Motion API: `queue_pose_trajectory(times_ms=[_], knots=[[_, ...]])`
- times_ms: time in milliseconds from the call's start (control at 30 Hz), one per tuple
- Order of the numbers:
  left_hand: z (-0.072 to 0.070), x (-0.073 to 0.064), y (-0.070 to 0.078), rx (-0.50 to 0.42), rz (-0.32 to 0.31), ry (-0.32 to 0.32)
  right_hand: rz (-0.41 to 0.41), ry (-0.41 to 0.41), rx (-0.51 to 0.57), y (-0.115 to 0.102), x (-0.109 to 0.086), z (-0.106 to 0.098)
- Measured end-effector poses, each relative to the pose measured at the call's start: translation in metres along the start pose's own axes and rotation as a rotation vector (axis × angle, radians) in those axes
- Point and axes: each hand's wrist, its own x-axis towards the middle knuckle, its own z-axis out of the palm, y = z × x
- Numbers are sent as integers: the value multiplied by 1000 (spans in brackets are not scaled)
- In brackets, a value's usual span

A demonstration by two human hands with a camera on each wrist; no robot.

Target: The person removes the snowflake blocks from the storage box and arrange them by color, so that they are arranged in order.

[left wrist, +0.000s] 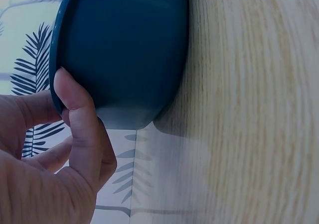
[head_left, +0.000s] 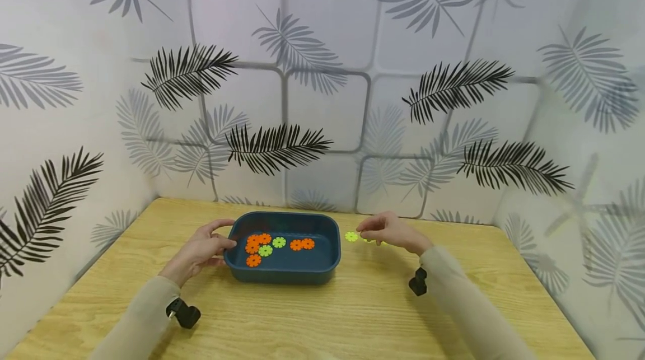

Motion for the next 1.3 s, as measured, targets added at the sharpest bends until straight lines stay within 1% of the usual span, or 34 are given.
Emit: queue_pose_trajectory(times_ms=[100, 300, 467, 533, 733, 867, 1000, 1067, 1300], knots=[[0, 1, 0, 8, 9, 0, -28, -13, 18, -10, 4, 9], [0, 1, 1, 9, 4, 1, -75, -33, 42, -31, 11, 22], [1, 1, 1, 8, 7, 1, -89, -84, 57, -45, 16, 29], [1, 1, 0, 7, 5, 1, -80, -101, 54, -52, 19, 31], [1, 0, 0, 0, 6, 4, -89, -164, 1, -75, 38, 35], [1, -1, 2, 2, 8, 0, -107, -214, 0, -98, 53, 38], [0, -1, 3, 5, 17, 1, -121, -226, -21, -116, 68, 42], [0, -2, 3, 4, 21, 0, -119, -227, -40, -120, 76, 46], [0, 0, -2, -11, 30, -20, -125, -276, -66, -118, 101, 60]])
